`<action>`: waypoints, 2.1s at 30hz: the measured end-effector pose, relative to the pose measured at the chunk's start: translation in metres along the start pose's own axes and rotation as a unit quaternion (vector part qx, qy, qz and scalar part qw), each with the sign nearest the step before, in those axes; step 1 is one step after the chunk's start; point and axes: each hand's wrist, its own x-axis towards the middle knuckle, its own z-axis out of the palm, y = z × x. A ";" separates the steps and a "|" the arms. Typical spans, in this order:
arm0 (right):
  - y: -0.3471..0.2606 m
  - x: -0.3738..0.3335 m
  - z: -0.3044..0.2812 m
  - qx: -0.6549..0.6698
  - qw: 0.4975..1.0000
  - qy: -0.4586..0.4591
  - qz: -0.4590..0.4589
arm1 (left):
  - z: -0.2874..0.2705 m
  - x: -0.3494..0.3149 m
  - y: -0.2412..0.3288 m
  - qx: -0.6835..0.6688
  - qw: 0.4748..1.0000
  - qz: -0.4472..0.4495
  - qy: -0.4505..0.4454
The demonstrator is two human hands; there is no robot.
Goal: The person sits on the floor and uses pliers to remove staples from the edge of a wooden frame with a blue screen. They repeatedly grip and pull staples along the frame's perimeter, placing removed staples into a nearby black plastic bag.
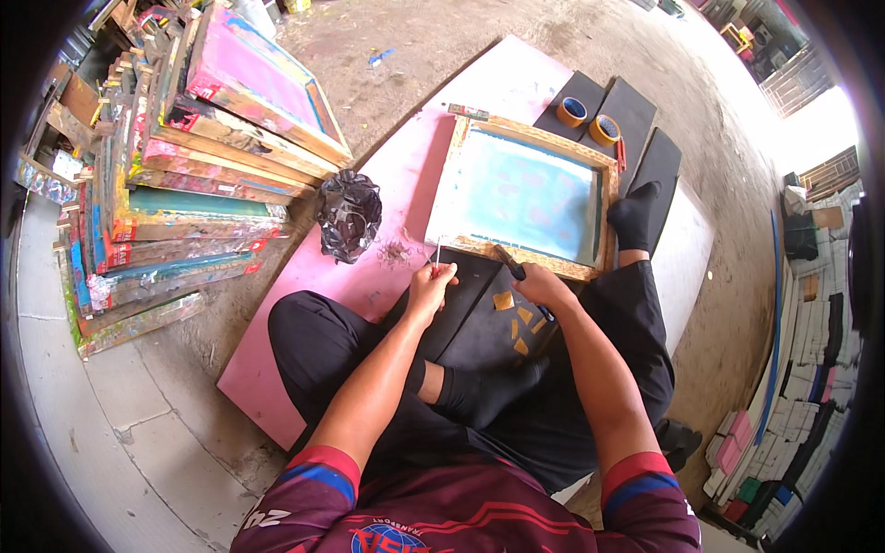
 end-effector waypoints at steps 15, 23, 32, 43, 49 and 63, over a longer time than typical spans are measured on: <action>-0.025 -0.014 0.001 -0.021 0.996 0.029 0.080 | 0.009 0.017 0.002 -0.018 1.000 -0.015 0.001; -0.001 -0.007 0.045 0.030 0.989 0.124 0.077 | -0.001 0.011 0.005 -0.034 0.999 -0.004 -0.009; -0.047 -0.050 0.060 0.105 0.988 0.106 0.037 | -0.007 -0.008 0.000 -0.035 0.997 -0.042 -0.046; -0.072 -0.037 0.079 0.220 0.974 -0.022 -0.038 | -0.032 -0.005 0.014 -0.228 0.967 -0.087 -0.071; -0.083 -0.031 0.064 0.401 0.893 -0.200 -0.050 | -0.042 0.008 0.014 -0.249 0.966 -0.067 -0.009; -0.034 -0.045 0.039 0.491 0.850 -0.172 0.081 | -0.065 0.038 0.002 -0.083 0.957 -0.029 0.277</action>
